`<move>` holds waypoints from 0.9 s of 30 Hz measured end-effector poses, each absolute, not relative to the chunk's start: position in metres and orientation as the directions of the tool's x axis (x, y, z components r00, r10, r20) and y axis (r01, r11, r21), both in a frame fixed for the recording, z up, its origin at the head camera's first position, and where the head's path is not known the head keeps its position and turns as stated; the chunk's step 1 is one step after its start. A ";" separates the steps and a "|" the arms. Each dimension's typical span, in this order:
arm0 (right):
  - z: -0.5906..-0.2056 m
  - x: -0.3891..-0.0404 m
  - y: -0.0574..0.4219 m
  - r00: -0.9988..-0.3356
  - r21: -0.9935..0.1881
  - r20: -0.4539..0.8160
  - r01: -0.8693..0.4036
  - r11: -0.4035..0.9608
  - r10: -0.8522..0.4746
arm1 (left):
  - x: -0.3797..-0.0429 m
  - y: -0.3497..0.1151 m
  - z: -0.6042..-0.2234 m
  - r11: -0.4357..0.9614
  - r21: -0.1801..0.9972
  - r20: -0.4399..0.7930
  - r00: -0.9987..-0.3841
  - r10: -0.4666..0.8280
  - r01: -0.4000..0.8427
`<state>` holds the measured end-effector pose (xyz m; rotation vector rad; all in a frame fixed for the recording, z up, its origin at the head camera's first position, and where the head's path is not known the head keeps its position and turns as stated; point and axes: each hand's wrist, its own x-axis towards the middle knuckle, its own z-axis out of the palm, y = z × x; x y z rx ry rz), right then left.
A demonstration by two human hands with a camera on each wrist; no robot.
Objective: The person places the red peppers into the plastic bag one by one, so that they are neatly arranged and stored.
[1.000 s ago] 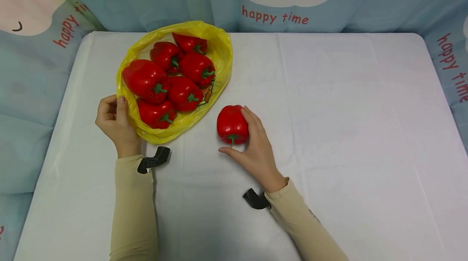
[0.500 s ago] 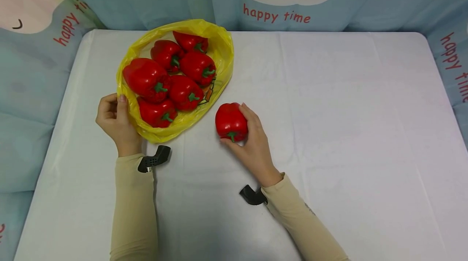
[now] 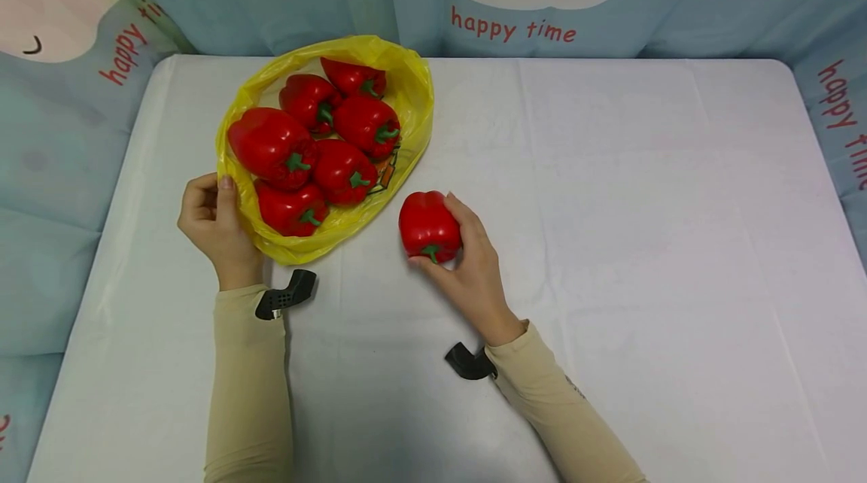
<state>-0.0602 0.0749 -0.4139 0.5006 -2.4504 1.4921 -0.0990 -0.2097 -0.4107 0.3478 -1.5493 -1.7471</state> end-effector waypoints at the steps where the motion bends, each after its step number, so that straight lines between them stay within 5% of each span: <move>1: -0.414 -0.060 0.075 -0.914 -0.811 0.369 -0.405 0.422 -0.170 | -0.099 -0.210 -0.411 0.024 0.934 0.275 -0.673 -0.686 0.356; 20: -0.408 -0.066 0.077 -0.904 -0.829 0.391 -0.428 0.360 -0.174 | -0.097 -0.210 -0.408 0.026 0.936 0.272 -0.674 -0.687 0.352; 27: -0.393 -0.080 0.079 -0.893 -0.874 0.376 -0.431 0.226 -0.249 | -0.098 -0.210 -0.410 0.017 0.936 0.268 -0.678 -0.685 0.352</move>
